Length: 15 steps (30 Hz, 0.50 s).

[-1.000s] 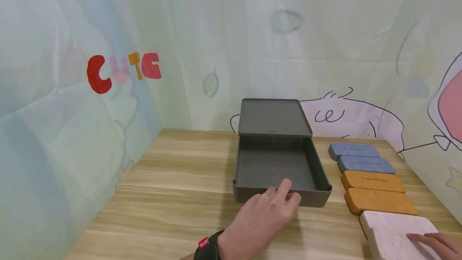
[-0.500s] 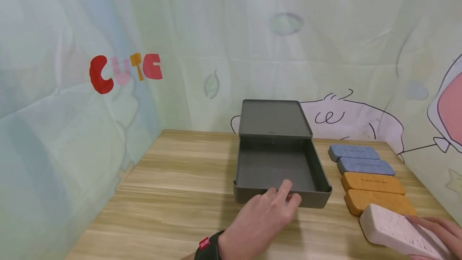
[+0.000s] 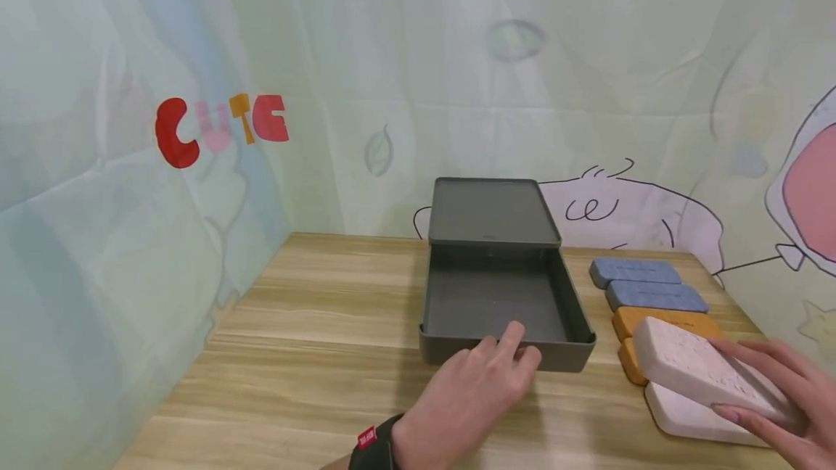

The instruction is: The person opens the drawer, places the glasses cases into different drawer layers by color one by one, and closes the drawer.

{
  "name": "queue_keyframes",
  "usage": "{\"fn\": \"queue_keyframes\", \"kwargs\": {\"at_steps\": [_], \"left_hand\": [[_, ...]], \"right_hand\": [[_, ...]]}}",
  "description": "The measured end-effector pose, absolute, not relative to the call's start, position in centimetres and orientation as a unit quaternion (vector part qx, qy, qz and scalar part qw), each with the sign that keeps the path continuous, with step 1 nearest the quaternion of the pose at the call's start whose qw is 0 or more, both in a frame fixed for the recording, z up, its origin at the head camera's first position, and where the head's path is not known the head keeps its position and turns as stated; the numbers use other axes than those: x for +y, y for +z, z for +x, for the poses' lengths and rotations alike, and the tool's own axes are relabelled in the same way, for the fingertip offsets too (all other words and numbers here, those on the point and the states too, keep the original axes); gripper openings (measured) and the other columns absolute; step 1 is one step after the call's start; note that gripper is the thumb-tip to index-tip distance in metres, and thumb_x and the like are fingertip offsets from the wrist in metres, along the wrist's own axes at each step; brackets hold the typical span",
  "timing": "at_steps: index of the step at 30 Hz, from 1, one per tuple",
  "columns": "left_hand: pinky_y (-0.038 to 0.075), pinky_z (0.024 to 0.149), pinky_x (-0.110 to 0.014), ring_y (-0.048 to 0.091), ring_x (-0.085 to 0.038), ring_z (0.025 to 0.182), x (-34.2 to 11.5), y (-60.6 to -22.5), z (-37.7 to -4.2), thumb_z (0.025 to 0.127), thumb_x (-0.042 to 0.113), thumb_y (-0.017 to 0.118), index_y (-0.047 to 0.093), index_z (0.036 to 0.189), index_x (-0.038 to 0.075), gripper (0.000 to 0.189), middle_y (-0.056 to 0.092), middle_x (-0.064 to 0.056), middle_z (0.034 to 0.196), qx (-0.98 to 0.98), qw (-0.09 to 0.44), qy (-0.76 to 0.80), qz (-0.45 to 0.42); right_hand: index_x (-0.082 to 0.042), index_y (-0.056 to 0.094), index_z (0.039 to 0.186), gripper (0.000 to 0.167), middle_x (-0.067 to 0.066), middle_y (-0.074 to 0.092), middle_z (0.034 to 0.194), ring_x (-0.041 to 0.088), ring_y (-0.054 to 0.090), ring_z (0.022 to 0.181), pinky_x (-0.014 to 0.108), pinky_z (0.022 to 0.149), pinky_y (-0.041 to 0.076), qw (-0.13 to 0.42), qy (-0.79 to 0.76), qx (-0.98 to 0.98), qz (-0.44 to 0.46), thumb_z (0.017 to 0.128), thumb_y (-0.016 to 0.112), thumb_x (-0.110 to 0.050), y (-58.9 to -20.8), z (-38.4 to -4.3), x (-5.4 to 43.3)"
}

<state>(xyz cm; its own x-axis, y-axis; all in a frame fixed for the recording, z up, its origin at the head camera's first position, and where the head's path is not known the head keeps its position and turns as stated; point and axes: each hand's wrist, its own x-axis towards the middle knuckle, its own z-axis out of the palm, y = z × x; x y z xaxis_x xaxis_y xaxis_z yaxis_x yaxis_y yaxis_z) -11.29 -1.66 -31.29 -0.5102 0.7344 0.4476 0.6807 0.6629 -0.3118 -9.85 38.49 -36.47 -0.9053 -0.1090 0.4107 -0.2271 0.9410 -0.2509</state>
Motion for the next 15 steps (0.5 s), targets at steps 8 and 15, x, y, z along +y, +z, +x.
{"fn": "queue_keyframes", "kwargs": {"at_steps": [8,15], "left_hand": [[0.034,0.047,-0.01,0.041,-0.004,0.056,-1.7,-31.3,-11.3,0.093,0.01,0.072,0.067,0.111,0.015,0.019,0.058,-0.002,0.107,-0.866,0.28,0.04,-0.411],[0.033,0.045,-0.011,0.041,-0.004,0.057,-1.6,-31.6,-11.3,0.09,0.007,0.074,0.067,0.105,0.014,0.019,0.055,0.0,0.101,-0.859,0.306,0.049,-0.407]], "right_hand": [[-0.022,0.061,0.141,0.089,-0.011,0.055,0.117,-0.015,0.04,0.099,0.007,0.071,0.033,0.305,0.164,-0.916,0.204,0.06,0.097,-0.017,-33.0,-10.5,35.0],[-0.027,0.058,0.144,0.085,0.0,0.059,0.123,0.002,0.046,0.096,0.016,0.067,0.039,0.276,0.131,-0.927,0.215,0.066,0.094,-0.026,-31.7,-11.6,33.6]]}}
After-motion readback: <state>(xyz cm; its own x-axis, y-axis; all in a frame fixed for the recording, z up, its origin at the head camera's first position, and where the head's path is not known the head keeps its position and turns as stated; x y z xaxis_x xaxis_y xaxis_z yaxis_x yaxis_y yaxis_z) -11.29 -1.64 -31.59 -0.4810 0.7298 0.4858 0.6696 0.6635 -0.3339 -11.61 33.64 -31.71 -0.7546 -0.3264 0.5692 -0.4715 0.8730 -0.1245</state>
